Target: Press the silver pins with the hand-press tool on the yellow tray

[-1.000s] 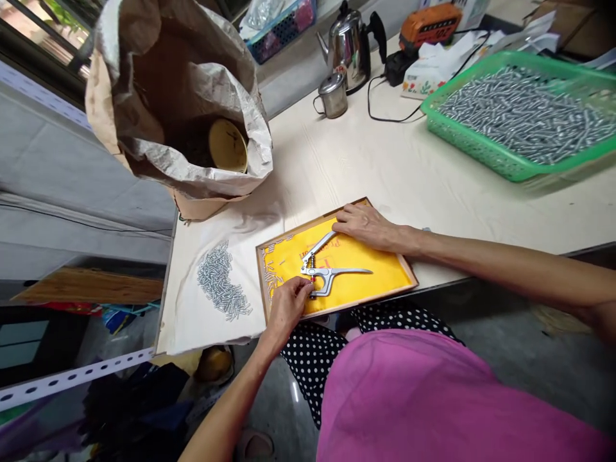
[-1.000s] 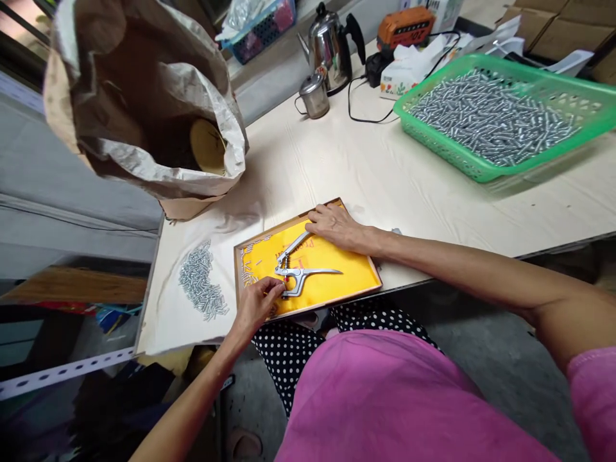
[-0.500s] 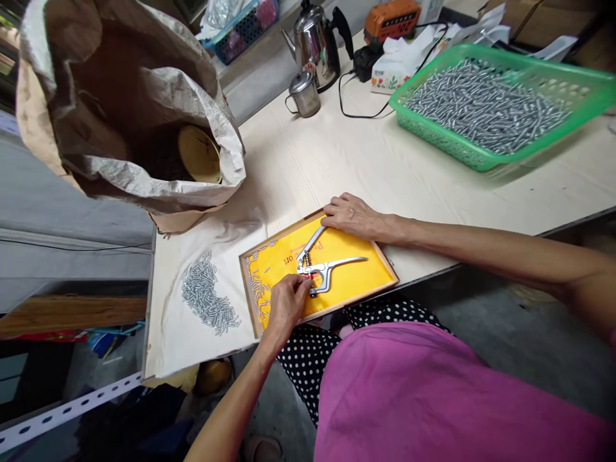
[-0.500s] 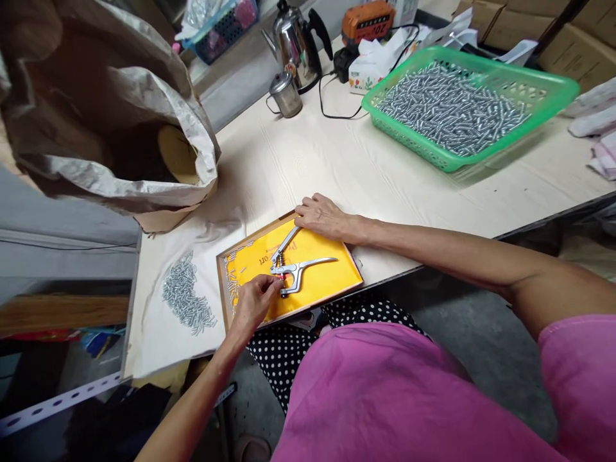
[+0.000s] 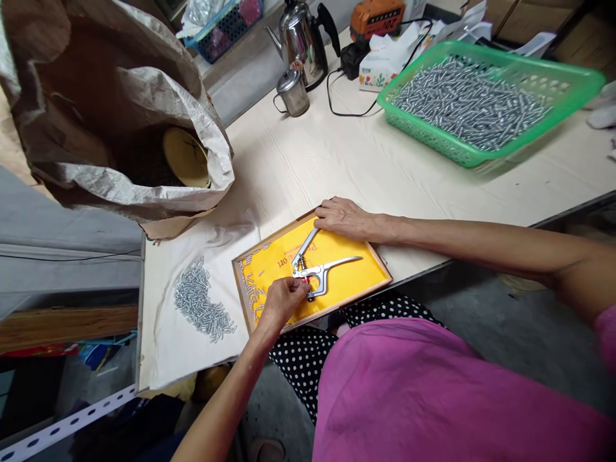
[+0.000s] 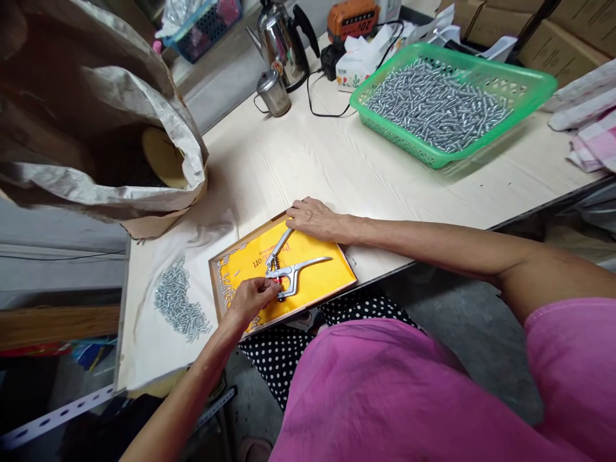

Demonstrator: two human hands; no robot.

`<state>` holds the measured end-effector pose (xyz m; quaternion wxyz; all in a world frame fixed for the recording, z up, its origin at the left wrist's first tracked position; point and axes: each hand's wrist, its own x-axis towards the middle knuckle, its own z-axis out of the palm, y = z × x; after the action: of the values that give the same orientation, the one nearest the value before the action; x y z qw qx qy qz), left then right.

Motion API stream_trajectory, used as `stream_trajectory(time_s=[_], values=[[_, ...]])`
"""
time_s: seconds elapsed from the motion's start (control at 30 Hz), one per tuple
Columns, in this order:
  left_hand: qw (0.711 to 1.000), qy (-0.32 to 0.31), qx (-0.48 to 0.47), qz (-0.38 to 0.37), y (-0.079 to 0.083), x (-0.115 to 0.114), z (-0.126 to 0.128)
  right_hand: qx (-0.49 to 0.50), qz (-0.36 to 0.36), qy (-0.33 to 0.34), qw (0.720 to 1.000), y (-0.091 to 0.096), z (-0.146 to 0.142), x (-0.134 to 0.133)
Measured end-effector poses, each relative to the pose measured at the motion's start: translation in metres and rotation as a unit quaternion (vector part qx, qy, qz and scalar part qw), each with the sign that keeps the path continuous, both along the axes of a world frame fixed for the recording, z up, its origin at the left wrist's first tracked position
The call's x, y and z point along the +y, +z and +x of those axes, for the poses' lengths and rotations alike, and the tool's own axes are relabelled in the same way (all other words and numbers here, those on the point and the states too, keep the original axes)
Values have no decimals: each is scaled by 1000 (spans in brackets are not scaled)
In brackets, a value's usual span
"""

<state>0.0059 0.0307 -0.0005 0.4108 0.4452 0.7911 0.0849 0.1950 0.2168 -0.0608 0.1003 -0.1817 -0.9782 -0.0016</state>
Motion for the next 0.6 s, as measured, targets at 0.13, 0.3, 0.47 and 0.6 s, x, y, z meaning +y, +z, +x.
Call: stream_trajectory(time_s=[0.13, 0.3, 0.47, 0.6], values=[[1000, 24, -19, 4, -4, -4, 2, -3, 14, -4, 1000, -1, -1, 0], [999, -26, 23, -34, 7, 5, -2, 16, 29, 4, 999, -6, -1, 2], [990, -105, 68, -59, 17, 22, 2, 22, 35, 1, 999, -8, -2, 2], [990, -93, 69, -85, 15, 24, 5, 15, 32, -5, 999, -5, -2, 0]])
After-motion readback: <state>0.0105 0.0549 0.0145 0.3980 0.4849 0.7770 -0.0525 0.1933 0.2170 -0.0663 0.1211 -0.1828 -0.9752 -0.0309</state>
